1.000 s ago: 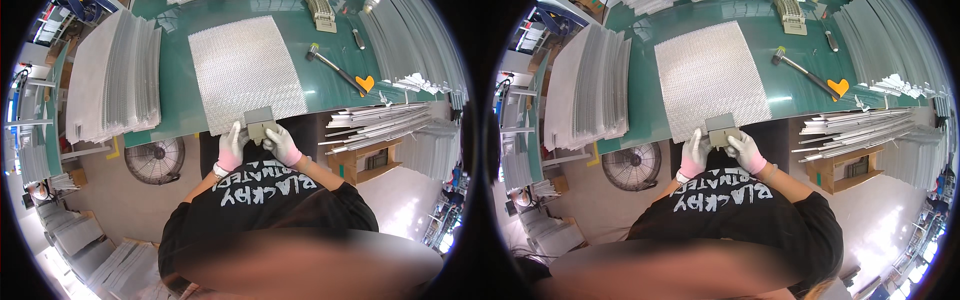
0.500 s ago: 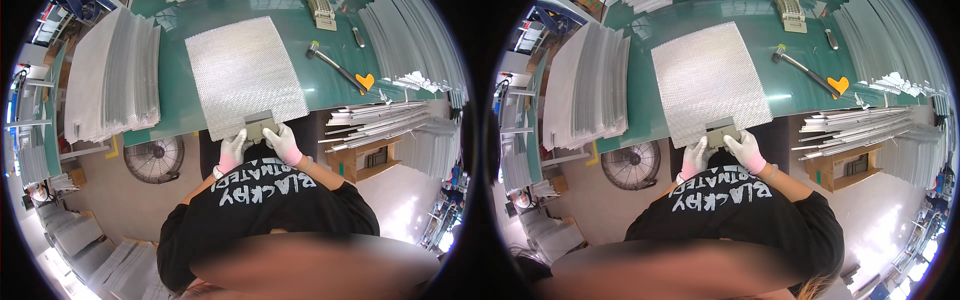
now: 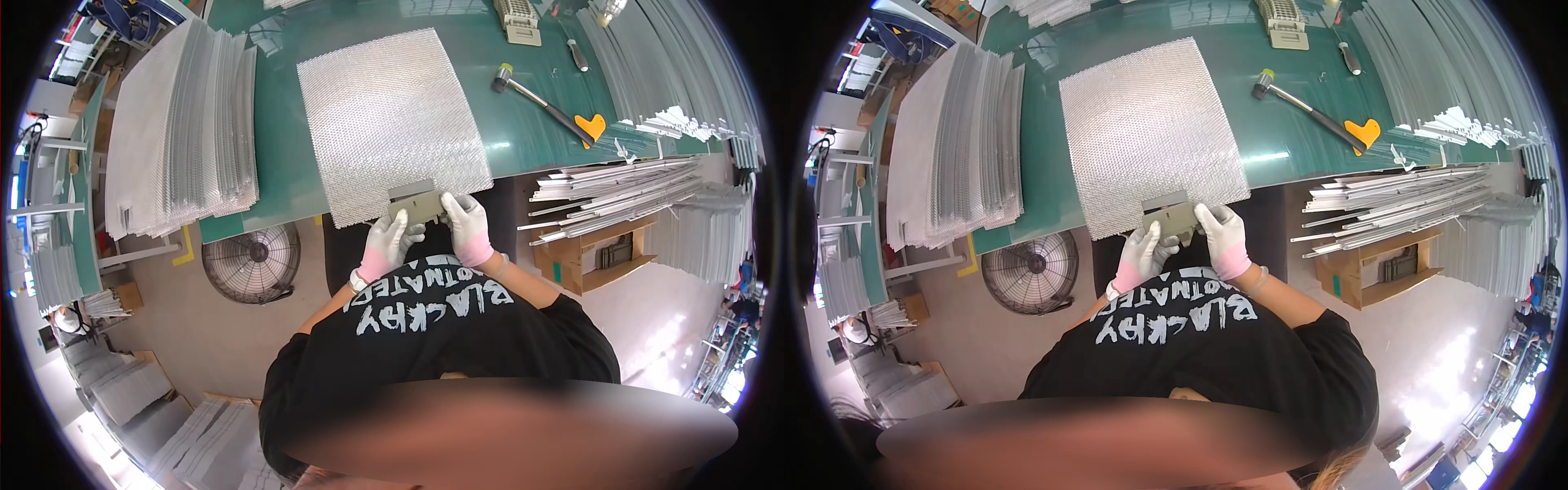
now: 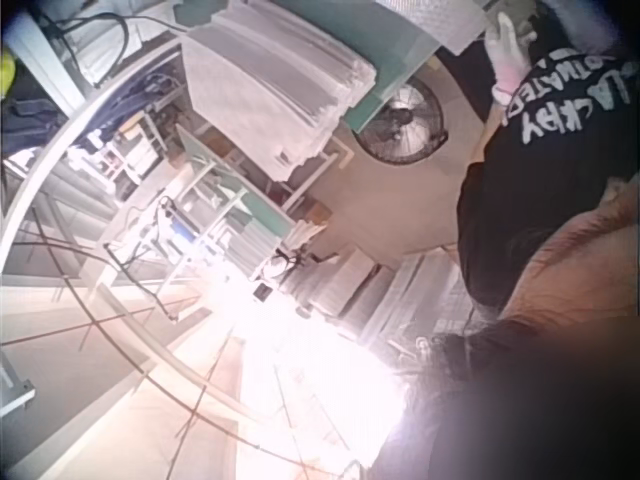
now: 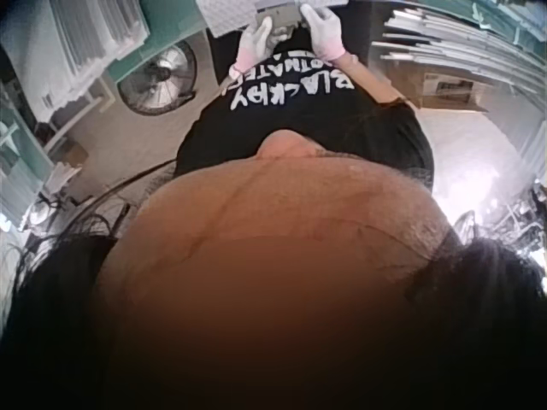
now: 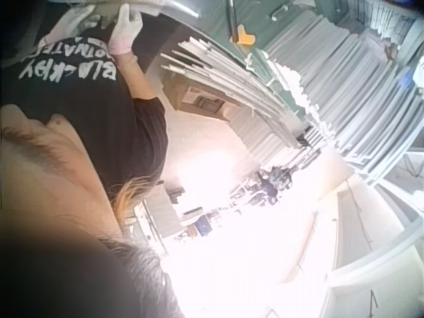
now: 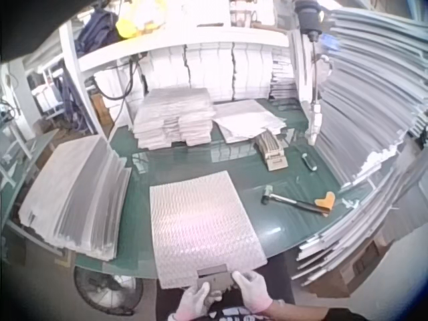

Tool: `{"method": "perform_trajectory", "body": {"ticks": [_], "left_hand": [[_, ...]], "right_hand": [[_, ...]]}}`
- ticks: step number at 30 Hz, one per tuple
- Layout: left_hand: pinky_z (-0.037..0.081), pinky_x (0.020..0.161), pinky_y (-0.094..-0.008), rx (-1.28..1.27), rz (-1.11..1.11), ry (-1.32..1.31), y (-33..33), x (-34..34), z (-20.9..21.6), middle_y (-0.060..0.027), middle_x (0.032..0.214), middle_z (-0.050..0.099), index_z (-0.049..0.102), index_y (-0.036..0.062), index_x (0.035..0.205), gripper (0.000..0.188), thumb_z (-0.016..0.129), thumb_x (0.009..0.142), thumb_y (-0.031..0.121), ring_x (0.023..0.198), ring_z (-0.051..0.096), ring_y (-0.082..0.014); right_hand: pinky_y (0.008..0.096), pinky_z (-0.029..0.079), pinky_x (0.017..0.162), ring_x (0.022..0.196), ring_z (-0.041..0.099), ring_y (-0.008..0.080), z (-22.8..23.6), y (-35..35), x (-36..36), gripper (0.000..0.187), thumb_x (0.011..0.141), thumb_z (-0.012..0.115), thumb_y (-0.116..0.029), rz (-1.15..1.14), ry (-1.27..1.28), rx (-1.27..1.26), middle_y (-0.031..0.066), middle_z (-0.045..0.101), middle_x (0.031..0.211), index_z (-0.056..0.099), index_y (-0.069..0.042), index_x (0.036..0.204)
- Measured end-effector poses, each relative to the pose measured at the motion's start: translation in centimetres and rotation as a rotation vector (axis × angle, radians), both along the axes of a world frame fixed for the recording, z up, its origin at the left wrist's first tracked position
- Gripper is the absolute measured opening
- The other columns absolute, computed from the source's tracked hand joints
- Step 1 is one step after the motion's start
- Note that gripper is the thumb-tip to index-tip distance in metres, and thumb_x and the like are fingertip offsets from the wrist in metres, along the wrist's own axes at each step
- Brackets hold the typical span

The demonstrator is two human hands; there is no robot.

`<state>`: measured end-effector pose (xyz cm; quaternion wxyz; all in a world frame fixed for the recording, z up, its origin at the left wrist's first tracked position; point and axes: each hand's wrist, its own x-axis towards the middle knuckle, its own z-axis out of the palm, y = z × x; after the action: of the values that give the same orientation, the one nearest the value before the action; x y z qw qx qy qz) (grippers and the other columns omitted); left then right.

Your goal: Assemble air filters by placing mesh panels into metal frames and securing them with tools.

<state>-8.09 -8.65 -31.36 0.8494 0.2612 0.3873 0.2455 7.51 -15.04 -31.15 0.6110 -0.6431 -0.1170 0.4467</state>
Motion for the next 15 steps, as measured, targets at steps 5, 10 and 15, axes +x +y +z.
{"method": "perform_trajectory", "body": {"ticks": [5,10,15], "left_hand": [[0.036,0.111,-0.0398,0.594,-0.874,0.265,0.7,-4.1,-0.4,-0.0189,0.147,0.043,0.033,-0.0011,0.148,0.067,0.046,0.101,0.045,0.131,0.048,-0.0288],[0.045,0.102,-0.0409,0.823,-1.120,0.301,9.5,-0.4,12.3,-0.0189,0.124,0.062,0.058,0.0042,0.130,0.050,0.057,0.095,0.040,0.115,0.059,-0.0315],[0.024,0.114,-0.0551,2.133,-0.811,0.641,13.5,6.9,7.9,-0.0181,0.148,0.040,0.049,0.0195,0.141,0.071,0.068,0.080,0.050,0.139,0.032,-0.0388]], "right_hand": [[0.0290,0.051,0.071,0.080,0.059,0.0114,-0.5,-0.2,0.4,0.037,0.100,0.053,-0.033,0.397,0.062,0.109,0.0074,0.065,0.090,0.058,0.003,0.111],[0.0251,0.047,0.064,0.066,0.054,0.0106,-1.9,0.1,-0.5,0.038,0.103,0.043,-0.035,0.590,-0.020,0.181,0.0028,0.061,0.078,0.062,-0.002,0.102],[0.0233,0.044,0.057,0.062,0.054,0.0078,0.6,0.1,-0.5,0.030,0.102,0.043,-0.025,0.215,0.032,0.186,0.0025,0.062,0.075,0.061,-0.002,0.096]]}}
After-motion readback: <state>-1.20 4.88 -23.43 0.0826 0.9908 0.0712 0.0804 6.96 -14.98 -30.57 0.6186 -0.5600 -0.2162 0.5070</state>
